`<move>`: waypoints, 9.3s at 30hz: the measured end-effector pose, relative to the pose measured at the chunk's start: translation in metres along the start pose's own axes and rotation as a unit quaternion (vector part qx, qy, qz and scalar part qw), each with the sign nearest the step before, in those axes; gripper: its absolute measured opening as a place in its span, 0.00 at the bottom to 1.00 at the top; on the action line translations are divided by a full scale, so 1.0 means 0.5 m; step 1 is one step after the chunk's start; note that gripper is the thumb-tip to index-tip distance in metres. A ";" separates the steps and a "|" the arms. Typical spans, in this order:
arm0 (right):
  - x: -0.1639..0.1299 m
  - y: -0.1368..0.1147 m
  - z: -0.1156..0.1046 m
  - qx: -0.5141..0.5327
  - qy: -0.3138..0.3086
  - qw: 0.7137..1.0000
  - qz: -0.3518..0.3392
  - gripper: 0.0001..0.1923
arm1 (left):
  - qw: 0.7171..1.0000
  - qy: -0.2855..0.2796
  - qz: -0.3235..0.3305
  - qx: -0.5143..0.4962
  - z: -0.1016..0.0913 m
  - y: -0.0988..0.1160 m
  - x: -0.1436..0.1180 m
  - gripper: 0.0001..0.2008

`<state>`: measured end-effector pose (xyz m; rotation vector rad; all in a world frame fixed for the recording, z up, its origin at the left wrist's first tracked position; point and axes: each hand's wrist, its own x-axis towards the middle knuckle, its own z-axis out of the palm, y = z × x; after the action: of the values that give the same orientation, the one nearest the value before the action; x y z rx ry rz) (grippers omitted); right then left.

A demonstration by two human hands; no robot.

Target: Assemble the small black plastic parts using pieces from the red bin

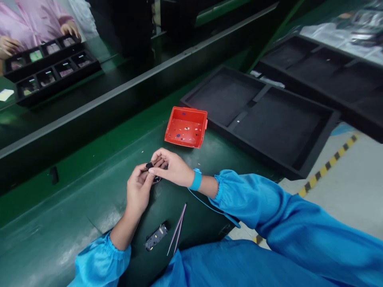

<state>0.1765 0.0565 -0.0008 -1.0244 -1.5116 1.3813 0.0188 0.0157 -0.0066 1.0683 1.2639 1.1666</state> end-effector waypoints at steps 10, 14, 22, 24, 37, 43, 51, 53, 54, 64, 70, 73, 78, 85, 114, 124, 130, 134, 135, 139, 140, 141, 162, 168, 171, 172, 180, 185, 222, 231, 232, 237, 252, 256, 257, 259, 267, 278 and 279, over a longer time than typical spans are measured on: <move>-0.033 -0.010 0.008 -0.283 0.037 0.924 -0.254 0.10 | 0.994 0.030 -0.036 -0.098 -0.004 0.007 0.009 0.14; -0.024 0.000 0.000 -0.326 0.027 0.909 -0.258 0.05 | 0.995 0.032 -0.045 -0.083 -0.003 0.008 0.002 0.15; -0.088 -0.070 -0.004 -0.356 -0.200 0.842 -0.353 0.04 | 0.992 0.118 0.029 -0.043 -0.028 0.017 0.034 0.21; -0.118 -0.088 0.011 -0.368 -0.293 0.784 -0.405 0.09 | 0.990 0.131 0.019 -0.045 -0.035 0.011 0.046 0.21; -0.177 -0.041 0.081 -0.391 -0.356 0.760 -0.378 0.08 | 0.993 0.079 0.049 0.069 -0.063 0.003 0.058 0.17; -0.165 -0.029 0.082 -0.385 -0.357 0.770 -0.362 0.05 | 0.849 0.231 0.080 0.469 -0.256 0.067 0.146 0.14; -0.116 -0.023 0.048 -0.259 -0.306 0.877 -0.266 0.24 | 0.810 0.302 -0.031 0.502 -0.434 0.151 0.183 0.07; -0.100 -0.021 0.040 -0.234 -0.282 0.897 -0.248 0.19 | 0.823 0.291 -0.034 0.488 -0.434 0.168 0.190 0.04; -0.092 -0.020 0.037 -0.214 -0.269 0.909 -0.235 0.16 | 0.831 0.285 -0.030 0.476 -0.425 0.174 0.191 0.04; -0.020 0.000 0.024 0.138 -0.085 0.983 0.091 0.22 | 0.940 0.167 0.233 0.185 -0.057 0.054 0.009 0.06; -0.005 0.007 0.013 0.147 -0.027 0.986 0.072 0.19 | 0.933 0.079 0.249 0.246 -0.003 0.023 -0.026 0.10; -0.002 0.005 0.007 0.066 -0.002 0.997 0.044 0.14 | 0.949 0.029 0.220 0.222 -0.014 0.025 -0.013 0.07; -0.008 -0.010 -0.002 -0.154 -0.014 0.987 -0.046 0.06 | 0.997 0.046 0.028 0.052 -0.022 0.019 -0.002 0.16; -0.022 -0.014 -0.001 -0.174 0.047 0.979 -0.099 0.08 | 0.999 0.026 -0.031 -0.011 -0.029 0.004 0.002 0.15; 0.013 -0.011 -0.028 0.067 -0.098 0.992 -0.048 0.13 | 0.973 -0.103 -0.113 -0.170 -0.006 0.032 -0.004 0.16; 0.013 0.009 -0.018 -0.034 -0.018 0.999 0.006 0.08 | 0.987 -0.094 -0.129 -0.023 -0.007 0.023 -0.014 0.23; -0.022 -0.022 0.000 -0.161 0.051 0.977 -0.128 0.02 | 0.992 -0.034 -0.039 0.114 0.000 0.008 -0.029 0.20; -0.029 -0.019 0.011 -0.196 0.032 0.970 -0.144 0.06 | 0.987 -0.022 0.009 0.157 -0.003 -0.004 -0.031 0.15; -0.027 -0.016 0.012 -0.196 0.033 0.970 -0.141 0.06 | 0.986 -0.020 0.013 0.165 -0.004 -0.005 -0.031 0.14; -0.021 -0.008 0.013 -0.188 0.036 0.973 -0.126 0.06 | 0.982 -0.024 0.018 0.186 -0.005 -0.008 -0.030 0.13; -0.021 -0.008 0.012 -0.188 0.035 0.974 -0.124 0.06 | 0.982 -0.028 0.018 0.188 -0.005 -0.007 -0.030 0.13; -0.021 -0.008 0.012 -0.187 0.036 0.974 -0.123 0.06 | 0.982 -0.029 0.018 0.187 -0.004 -0.007 -0.030 0.13; -0.011 -0.004 0.009 -0.128 0.013 0.990 -0.058 0.05 | 0.989 -0.030 -0.024 0.141 0.000 -0.001 -0.032 0.17; -0.003 0.002 0.009 -0.080 -0.002 0.996 -0.035 0.03 | 0.989 -0.027 -0.026 0.143 0.000 -0.002 -0.033 0.17; -0.003 0.001 0.010 -0.060 -0.003 0.998 -0.019 0.01 | 0.990 -0.024 -0.032 0.138 0.000 -0.004 -0.032 0.18; -0.003 0.002 0.011 -0.057 -0.002 0.998 -0.014 0.01 | 0.990 -0.023 -0.033 0.137 0.000 -0.004 -0.032 0.19; 0.001 0.011 0.009 0.014 -0.021 0.999 0.033 0.04 | 0.990 -0.023 -0.028 0.139 0.001 -0.002 -0.031 0.18; 0.005 0.012 0.006 0.052 -0.037 0.996 0.068 0.05 | 0.990 -0.018 -0.030 0.137 0.001 0.001 -0.032 0.19; 0.012 0.019 0.012 -0.040 0.016 0.999 -0.028 0.05 | 0.995 -0.043 -0.048 0.074 -0.001 0.012 -0.018 0.24; 0.019 0.011 -0.002 0.008 -0.027 0.999 -0.019 0.08 | 0.997 -0.033 -0.051 0.049 0.000 0.016 -0.014 0.24; 0.019 0.013 0.000 0.003 -0.018 1.000 -0.022 0.07 | 0.997 -0.035 -0.050 0.050 0.001 0.017 -0.014 0.24; 0.019 0.018 0.006 0.015 -0.013 1.000 -0.007 0.06 | 0.997 -0.039 -0.047 0.051 0.003 0.016 -0.016 0.24; 0.020 0.015 0.011 0.020 -0.026 0.999 0.012 0.05 | 0.993 -0.034 -0.013 0.109 -0.004 0.005 -0.025 0.21; 0.024 0.017 0.009 0.001 -0.039 0.999 -0.005 0.06 | 0.995 -0.034 -0.015 0.094 -0.004 0.002 -0.023 0.22; 0.025 0.016 0.006 -0.006 -0.047 0.999 -0.011 0.08 | 0.996 -0.034 -0.020 0.083 -0.004 0.003 -0.021 0.22; 0.022 0.011 0.000 -0.020 -0.053 0.998 -0.033 0.12 | 0.998 -0.022 -0.028 0.053 -0.003 0.006 -0.018 0.21; -0.071 -0.039 0.020 -0.324 -0.069 0.888 -0.319 0.03 | 0.994 0.089 -0.023 -0.051 -0.014 0.035 -0.078 0.14; -0.135 -0.092 0.019 -0.362 -0.328 0.795 -0.359 0.12 | 0.954 0.098 0.131 0.252 -0.092 0.047 -0.293 0.26; -0.136 -0.092 0.021 -0.369 -0.354 0.779 -0.363 0.11 | 0.936 0.069 0.156 0.308 -0.099 0.041 -0.307 0.27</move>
<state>0.1874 -0.0142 0.0411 -0.1616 -2.7603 0.5731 -0.0258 -0.1360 0.0309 1.7209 1.6713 1.1122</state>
